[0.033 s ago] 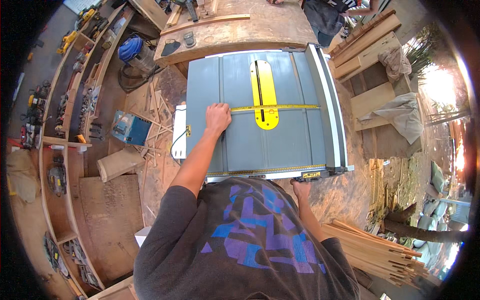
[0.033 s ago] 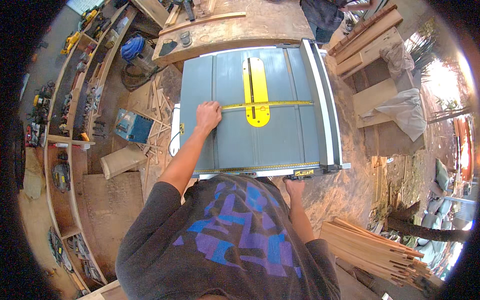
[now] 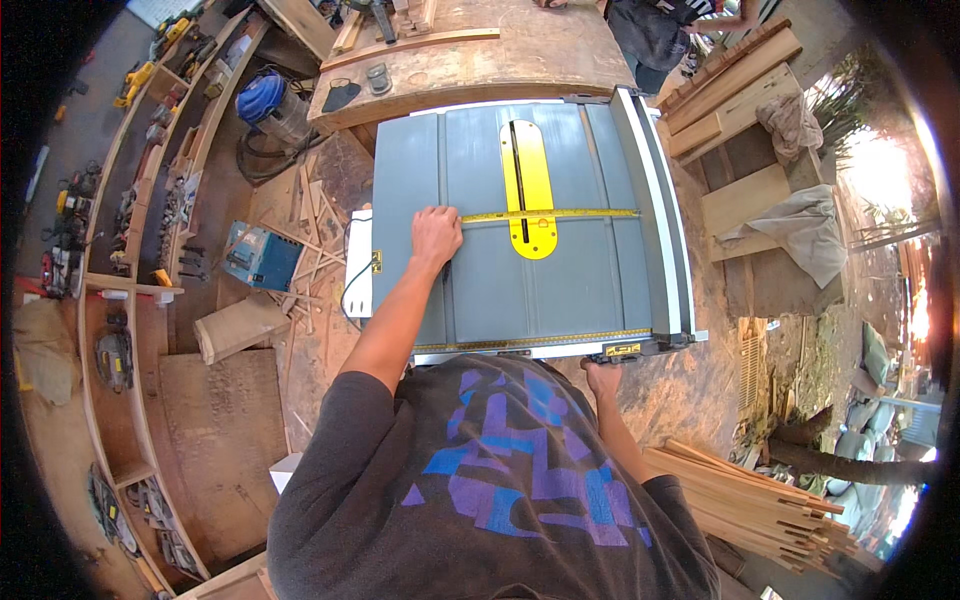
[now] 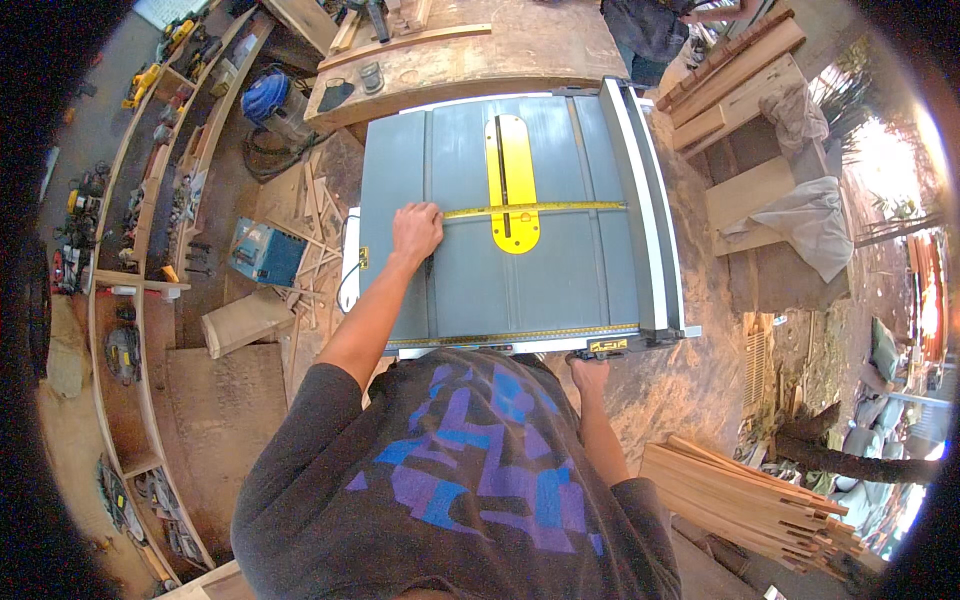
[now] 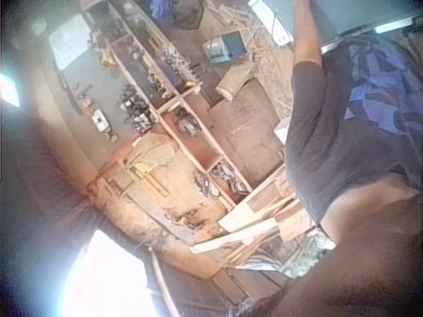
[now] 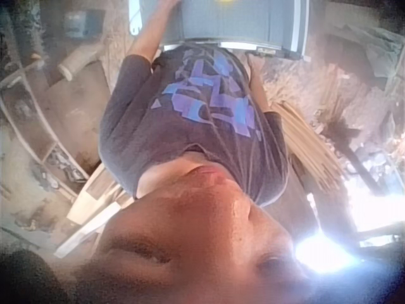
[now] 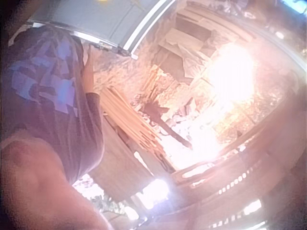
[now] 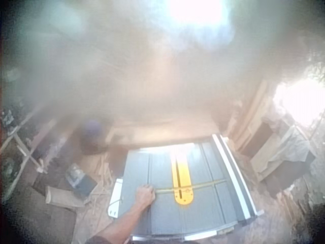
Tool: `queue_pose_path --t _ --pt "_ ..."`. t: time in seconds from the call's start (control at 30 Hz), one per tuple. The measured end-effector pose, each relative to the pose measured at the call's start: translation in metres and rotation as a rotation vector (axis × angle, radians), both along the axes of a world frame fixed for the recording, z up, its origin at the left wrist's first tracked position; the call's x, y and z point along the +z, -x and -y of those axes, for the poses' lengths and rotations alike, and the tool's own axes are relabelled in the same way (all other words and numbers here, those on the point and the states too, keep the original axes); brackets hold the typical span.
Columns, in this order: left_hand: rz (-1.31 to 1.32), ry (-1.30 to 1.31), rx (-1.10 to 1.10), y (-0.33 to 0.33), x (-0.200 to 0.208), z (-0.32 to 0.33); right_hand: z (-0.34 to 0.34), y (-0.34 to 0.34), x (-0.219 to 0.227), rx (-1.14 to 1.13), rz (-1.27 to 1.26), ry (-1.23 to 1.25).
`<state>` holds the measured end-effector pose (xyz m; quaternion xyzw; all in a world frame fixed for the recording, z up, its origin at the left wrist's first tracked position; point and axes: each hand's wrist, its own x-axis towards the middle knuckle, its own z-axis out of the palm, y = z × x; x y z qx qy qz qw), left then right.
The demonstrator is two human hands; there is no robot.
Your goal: Adjusting the fence and measuring the table saw for woodworking.
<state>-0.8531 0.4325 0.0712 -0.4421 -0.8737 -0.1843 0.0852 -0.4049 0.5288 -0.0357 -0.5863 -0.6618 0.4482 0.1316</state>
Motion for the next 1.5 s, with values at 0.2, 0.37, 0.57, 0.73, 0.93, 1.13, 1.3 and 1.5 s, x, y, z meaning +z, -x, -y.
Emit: queue_pose_path --t 0.2,0.37,0.57,0.73,0.93,1.13,1.3,1.5 --pt "-0.004 0.006 0.006 0.001 -0.003 0.002 0.004 0.003 0.002 -0.02 -0.054 -0.023" --pt "-0.005 0.017 0.003 -0.001 0.001 -0.002 0.001 -0.009 -0.025 -0.017 0.091 0.039" --pt "0.02 0.016 -0.032 0.012 -0.004 -0.001 0.003 0.001 -0.013 0.01 0.066 -0.004" --pt "0.054 0.021 -0.027 0.006 -0.008 -0.01 -0.011 -0.03 0.003 0.062 -0.011 0.417" --pt "0.046 -0.022 -0.038 0.007 -0.006 -0.009 -0.059 -0.017 0.128 0.762 0.247 0.224" --pt "0.03 0.006 -0.046 0.008 0.004 -0.011 -0.217 0.131 0.194 0.684 0.204 -1.053" --pt "0.006 0.006 -0.056 0.008 -0.005 -0.016 -0.29 0.198 0.157 1.16 0.542 -1.285" --pt "-0.004 0.033 -0.074 0.014 -0.004 -0.015 -0.309 0.234 0.133 1.346 0.919 -1.07"
